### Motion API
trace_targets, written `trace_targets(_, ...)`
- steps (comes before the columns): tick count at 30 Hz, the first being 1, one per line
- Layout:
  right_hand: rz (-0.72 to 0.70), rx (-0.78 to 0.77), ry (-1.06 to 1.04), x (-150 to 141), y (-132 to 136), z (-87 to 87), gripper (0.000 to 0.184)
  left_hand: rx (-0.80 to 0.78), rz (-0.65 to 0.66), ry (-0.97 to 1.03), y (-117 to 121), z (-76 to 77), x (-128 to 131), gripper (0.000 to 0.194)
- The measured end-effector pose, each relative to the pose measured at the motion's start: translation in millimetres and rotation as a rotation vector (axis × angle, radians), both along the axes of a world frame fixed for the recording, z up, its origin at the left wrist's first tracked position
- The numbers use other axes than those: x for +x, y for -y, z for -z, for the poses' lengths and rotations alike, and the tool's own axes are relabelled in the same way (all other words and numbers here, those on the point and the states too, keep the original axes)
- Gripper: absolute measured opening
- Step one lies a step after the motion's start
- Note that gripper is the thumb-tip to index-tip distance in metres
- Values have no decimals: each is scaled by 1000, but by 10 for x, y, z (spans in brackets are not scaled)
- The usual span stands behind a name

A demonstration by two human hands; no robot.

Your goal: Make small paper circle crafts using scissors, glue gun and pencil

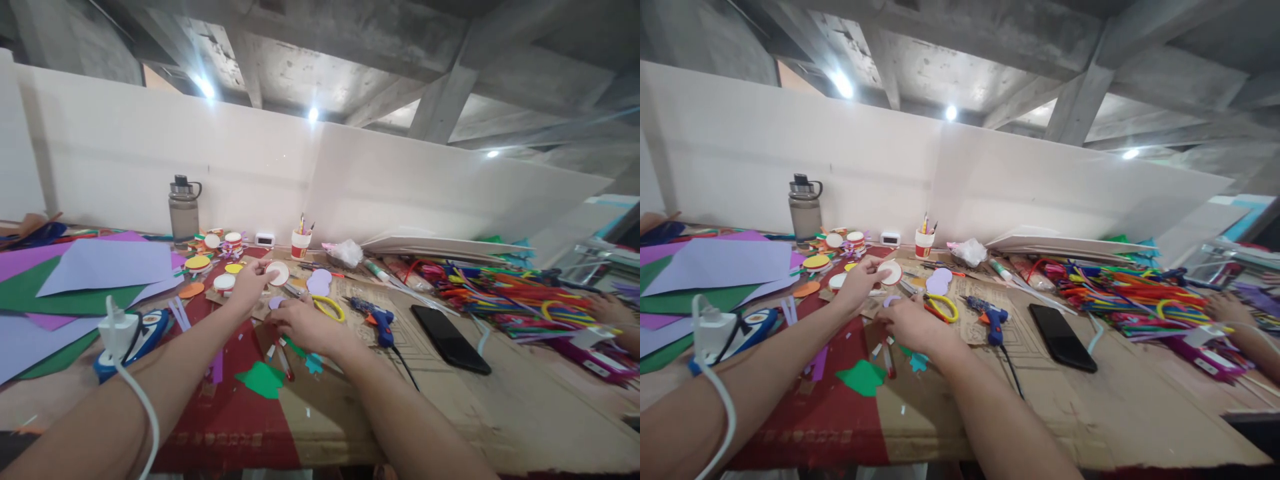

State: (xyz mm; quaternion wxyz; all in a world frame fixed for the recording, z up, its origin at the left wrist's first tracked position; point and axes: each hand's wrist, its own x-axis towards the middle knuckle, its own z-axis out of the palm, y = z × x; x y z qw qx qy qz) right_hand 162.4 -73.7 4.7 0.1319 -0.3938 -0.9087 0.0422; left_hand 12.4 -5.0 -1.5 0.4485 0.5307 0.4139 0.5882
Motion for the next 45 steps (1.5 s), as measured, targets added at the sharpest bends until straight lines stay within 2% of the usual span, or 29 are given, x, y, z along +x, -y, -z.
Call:
trace_targets(5, 34, -5, -132, -8, -48, -49, 16, 1, 14, 122, -14, 73, 60, 40)
trace_targets(8, 114, 35, -317, -4, -88, -58, 18, 26, 3, 115, -12, 72, 43, 38)
trace_targets(11, 240, 150, -553, 30, -132, -51, 18, 40, -6, 73, 37, 29, 33, 36)
trace_targets(12, 282, 196, -617, 45, -150, -42, 23, 44, -6, 58, 57, 19, 37, 36)
trace_targets(14, 348, 263, -684, 72, -190, -5, 46, 53, 3, 35, 88, 18, 57, 37)
trace_targets(17, 394, 226, -662, 78, -252, 88, 75, 62, 26, 2, 101, 70, 99, 35)
trace_targets(20, 394, 102, -614, 45, -293, 183, 89, 98, 37, -62, 97, 136, 128, 32)
trace_targets(23, 358, 36, -593, 17, -314, 234, 88, 186, 47, -177, 128, 154, 141, 28)
trace_targets(28, 277, 29, -604, 24, -350, 241, 78, 304, 47, -407, 235, 90, 152, 15)
trace_targets(33, 245, 66, -616, 15, -374, 238, 74, 357, 50, -486, 259, 54, 142, 16)
trace_targets(36, 222, 107, -642, 1, -372, 228, 71, 347, 62, -440, 234, 64, 148, 19)
trace_targets(38, 201, 140, -658, -6, -359, 216, 69, 303, 118, -330, 205, 84, 167, 22)
trace_targets(41, 181, 179, -665, -11, -306, 175, 69, 131, 205, -38, 149, 123, 194, 27)
trace_targets(43, 212, 229, -663, -9, -243, 121, 69, 7, 192, 111, 114, 141, 194, 32)
trace_targets(45, 261, 335, -675, -4, -169, 51, 62, -54, 138, 130, 92, 146, 177, 32)
